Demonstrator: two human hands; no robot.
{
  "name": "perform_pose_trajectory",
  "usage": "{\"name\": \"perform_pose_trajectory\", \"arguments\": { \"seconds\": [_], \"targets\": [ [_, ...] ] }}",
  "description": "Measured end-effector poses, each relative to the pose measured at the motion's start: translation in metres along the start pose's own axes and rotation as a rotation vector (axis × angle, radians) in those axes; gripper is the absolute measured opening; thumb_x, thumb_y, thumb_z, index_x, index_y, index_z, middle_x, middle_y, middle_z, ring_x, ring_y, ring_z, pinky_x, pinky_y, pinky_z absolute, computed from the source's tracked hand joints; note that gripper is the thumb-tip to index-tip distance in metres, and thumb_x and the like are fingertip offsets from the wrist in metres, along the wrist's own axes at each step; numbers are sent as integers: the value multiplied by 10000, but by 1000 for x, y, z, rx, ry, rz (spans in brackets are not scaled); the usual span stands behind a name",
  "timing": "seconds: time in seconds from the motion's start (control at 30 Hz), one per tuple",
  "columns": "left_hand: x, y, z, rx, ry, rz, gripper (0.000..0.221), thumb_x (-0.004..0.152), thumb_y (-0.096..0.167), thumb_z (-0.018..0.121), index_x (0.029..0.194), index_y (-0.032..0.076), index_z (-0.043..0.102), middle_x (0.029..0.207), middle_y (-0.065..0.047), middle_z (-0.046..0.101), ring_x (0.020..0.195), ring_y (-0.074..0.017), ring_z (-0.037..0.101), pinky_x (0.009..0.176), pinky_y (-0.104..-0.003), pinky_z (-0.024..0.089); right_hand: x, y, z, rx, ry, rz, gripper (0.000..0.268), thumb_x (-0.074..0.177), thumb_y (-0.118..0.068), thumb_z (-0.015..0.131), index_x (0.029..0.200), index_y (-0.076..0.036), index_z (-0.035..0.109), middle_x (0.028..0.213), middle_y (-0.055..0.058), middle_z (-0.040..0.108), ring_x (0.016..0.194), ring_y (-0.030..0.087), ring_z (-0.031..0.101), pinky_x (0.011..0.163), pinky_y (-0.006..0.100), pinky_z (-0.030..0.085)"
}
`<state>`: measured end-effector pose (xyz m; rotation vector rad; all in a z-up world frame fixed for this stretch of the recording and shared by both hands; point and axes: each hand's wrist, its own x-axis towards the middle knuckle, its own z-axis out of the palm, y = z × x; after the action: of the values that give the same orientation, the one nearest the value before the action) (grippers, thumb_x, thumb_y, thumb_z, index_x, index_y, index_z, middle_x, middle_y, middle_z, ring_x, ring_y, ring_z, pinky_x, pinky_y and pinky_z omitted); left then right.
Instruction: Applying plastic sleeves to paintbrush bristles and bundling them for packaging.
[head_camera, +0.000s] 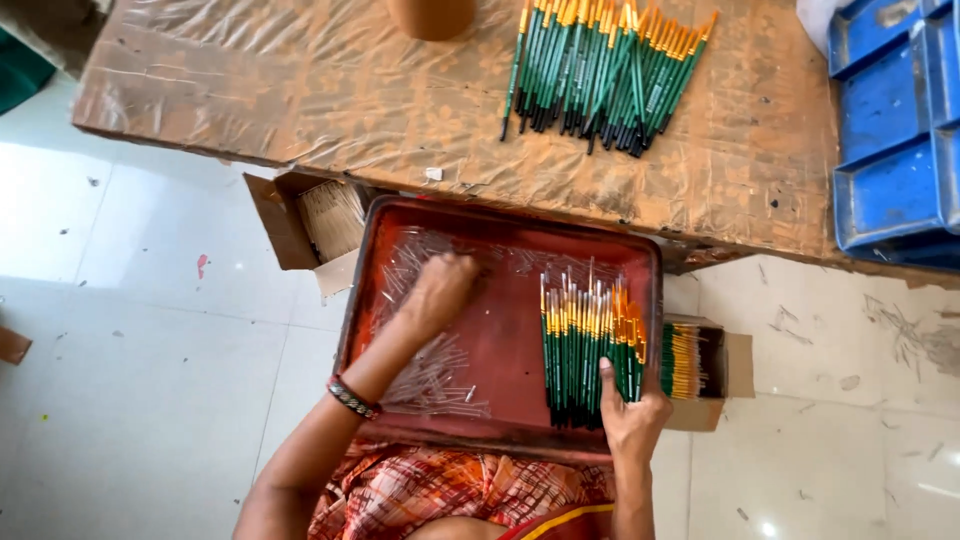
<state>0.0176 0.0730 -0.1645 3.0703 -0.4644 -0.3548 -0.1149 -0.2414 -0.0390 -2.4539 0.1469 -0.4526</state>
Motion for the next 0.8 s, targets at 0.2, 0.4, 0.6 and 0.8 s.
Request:
{"name": "perform_pose_trajectory", "arguments": {
  "seconds": [0.2, 0.4, 0.6, 0.8],
  "targets": [
    [-31, -15, -97, -325, 250, -40, 121, 858, 165, 724, 927, 83, 781, 799, -215, 723, 695, -386, 722, 583, -483, 587, -8, 13, 11, 725, -91, 382, 142, 883, -171, 795, 853, -43, 741, 558, -6, 634, 377, 57, 508, 324, 240, 339],
    [-28, -10, -86, -370, 157, -102, 231, 921, 239, 736, 1099, 93, 757, 803, -195, 750, 641, -322, 728, 565, -451, 594, -12, -9, 6, 1021, -84, 548, 135, 835, -58, 802, 889, -34, 680, 683, 11, 666, 384, 39, 453, 306, 214, 294],
    [-44, 68, -136, -1016, -6, 184, 353, 954, 415, 679, 1108, 108, 759, 921, -117, 791, 709, -179, 768, 659, -362, 642, -20, -9, 9, 1073, -162, 529, 150, 823, -1, 810, 904, 5, 683, 664, 34, 669, 392, 47, 461, 324, 224, 322],
    [-70, 119, -194, -1288, -17, 327, 312, 829, 333, 821, 1000, 74, 790, 949, -73, 816, 788, -167, 784, 696, -346, 639, -22, -25, 3, 1120, -202, 403, 156, 845, 12, 823, 933, -18, 698, 604, -9, 601, 407, 34, 452, 337, 212, 295]
  ]
}}
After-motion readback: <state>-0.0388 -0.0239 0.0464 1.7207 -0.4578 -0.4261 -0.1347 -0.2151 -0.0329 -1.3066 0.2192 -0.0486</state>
